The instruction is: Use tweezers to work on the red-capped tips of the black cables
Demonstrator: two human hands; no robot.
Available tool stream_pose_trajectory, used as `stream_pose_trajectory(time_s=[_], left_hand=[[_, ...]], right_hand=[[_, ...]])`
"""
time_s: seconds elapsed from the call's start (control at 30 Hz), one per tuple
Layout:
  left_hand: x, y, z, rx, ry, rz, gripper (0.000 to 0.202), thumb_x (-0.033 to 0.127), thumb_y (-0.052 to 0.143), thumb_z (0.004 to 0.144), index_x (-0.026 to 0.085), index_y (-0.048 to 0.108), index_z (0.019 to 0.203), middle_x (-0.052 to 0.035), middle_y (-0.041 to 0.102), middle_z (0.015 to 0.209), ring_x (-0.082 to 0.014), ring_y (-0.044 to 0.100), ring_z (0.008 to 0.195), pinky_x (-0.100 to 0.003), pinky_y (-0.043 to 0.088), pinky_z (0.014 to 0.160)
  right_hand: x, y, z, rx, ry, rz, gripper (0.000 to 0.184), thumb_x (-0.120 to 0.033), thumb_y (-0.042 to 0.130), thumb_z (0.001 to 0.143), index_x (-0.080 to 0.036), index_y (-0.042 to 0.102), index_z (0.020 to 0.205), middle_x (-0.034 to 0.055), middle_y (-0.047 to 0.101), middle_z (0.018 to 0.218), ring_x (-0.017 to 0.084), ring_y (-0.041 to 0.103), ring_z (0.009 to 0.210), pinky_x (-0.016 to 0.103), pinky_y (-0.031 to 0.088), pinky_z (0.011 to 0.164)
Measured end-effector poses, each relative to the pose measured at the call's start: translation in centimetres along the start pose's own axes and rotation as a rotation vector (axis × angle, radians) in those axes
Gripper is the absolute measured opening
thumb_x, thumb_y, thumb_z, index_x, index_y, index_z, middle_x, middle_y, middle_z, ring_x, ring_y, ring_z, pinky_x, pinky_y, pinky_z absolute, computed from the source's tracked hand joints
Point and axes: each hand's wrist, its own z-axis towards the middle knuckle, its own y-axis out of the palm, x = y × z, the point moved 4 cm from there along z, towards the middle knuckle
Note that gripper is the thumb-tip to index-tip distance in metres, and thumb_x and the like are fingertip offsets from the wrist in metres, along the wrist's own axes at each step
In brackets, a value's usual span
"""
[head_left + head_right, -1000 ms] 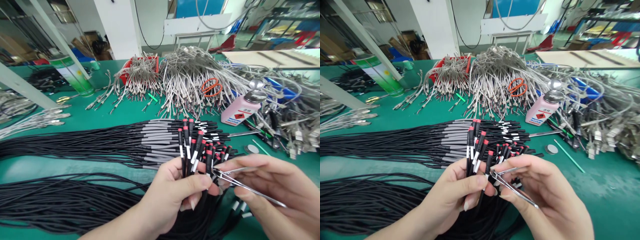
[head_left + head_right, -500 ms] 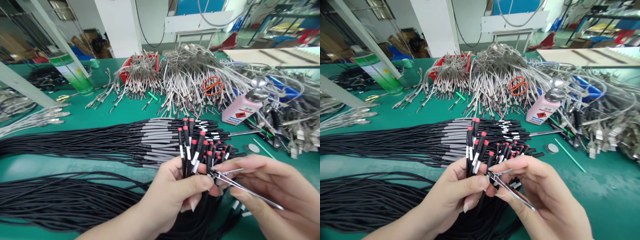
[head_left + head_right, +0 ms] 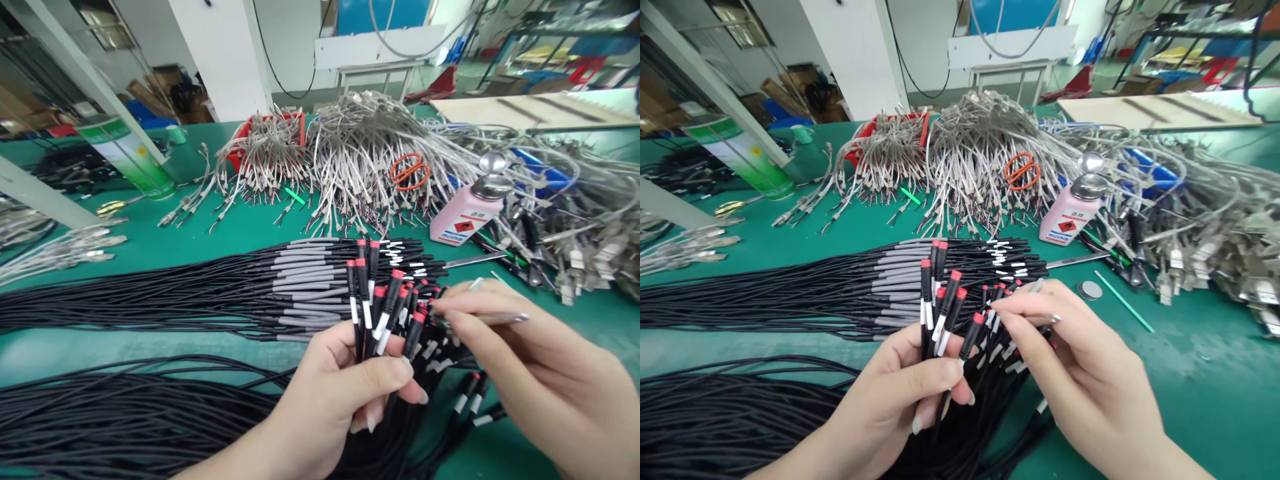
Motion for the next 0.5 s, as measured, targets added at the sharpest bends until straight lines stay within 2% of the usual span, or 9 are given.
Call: stream_pose_trajectory(time_s=[0.07, 0.17, 0.3, 0.5], left_hand=[[-0.10, -0.06, 0.01, 0.002, -0.006, 0.016, 0.021, 0.024, 0.080, 0.073, 0.015, 0.064, 0.084, -0.0028, 0.071, 0.064, -0.0019, 0.038, 0.039, -0.017, 0.020, 0.039], [-0.19, -0.07, 0.05, -0.005, 0.002, 0.027, 0.022, 0.024, 0.080, 0.073, 0.015, 0.064, 0.085, -0.0026, 0.071, 0.064, -0.0017, 0.038, 0.039, -0.017, 0.020, 0.040], [-0.28, 0.05, 0.01, -0.008, 0.007, 0.017, 0.022, 0.023, 0.081, 0.074, 0.015, 0.063, 0.085, -0.0026, 0.071, 0.064, -0.0017, 0.038, 0.040, -0.017, 0.021, 0.040], [-0.38, 0.18, 0.04, 0.012, -0.008, 0.021, 0.025, 0.024, 0.083, 0.072, 0.014, 0.062, 0.083, -0.0027, 0.070, 0.063, -0.0014, 0.038, 0.039, -0.016, 0.021, 0.039]], right_hand=[[0.14, 0.22, 0.33, -0.102, -0.070, -0.059, 0.018, -0.020, 0.056, 0.095, -0.032, 0.066, 0.103, 0.0004, 0.065, 0.092, 0.017, 0.062, 0.088, 0.026, 0.050, 0.070], [0.38, 0.34, 0.27, -0.158, -0.117, -0.048, 0.022, -0.017, 0.056, 0.095, -0.031, 0.064, 0.110, 0.0019, 0.064, 0.095, 0.018, 0.062, 0.089, 0.029, 0.050, 0.072], [0.46, 0.47, -0.03, -0.188, -0.140, -0.058, 0.024, -0.014, 0.056, 0.094, -0.029, 0.063, 0.111, 0.0039, 0.062, 0.095, 0.020, 0.062, 0.089, 0.033, 0.051, 0.073], [0.14, 0.39, 0.05, -0.173, -0.174, -0.043, 0.025, -0.009, 0.052, 0.095, -0.027, 0.061, 0.109, 0.0025, 0.059, 0.095, 0.017, 0.059, 0.089, 0.029, 0.050, 0.074]])
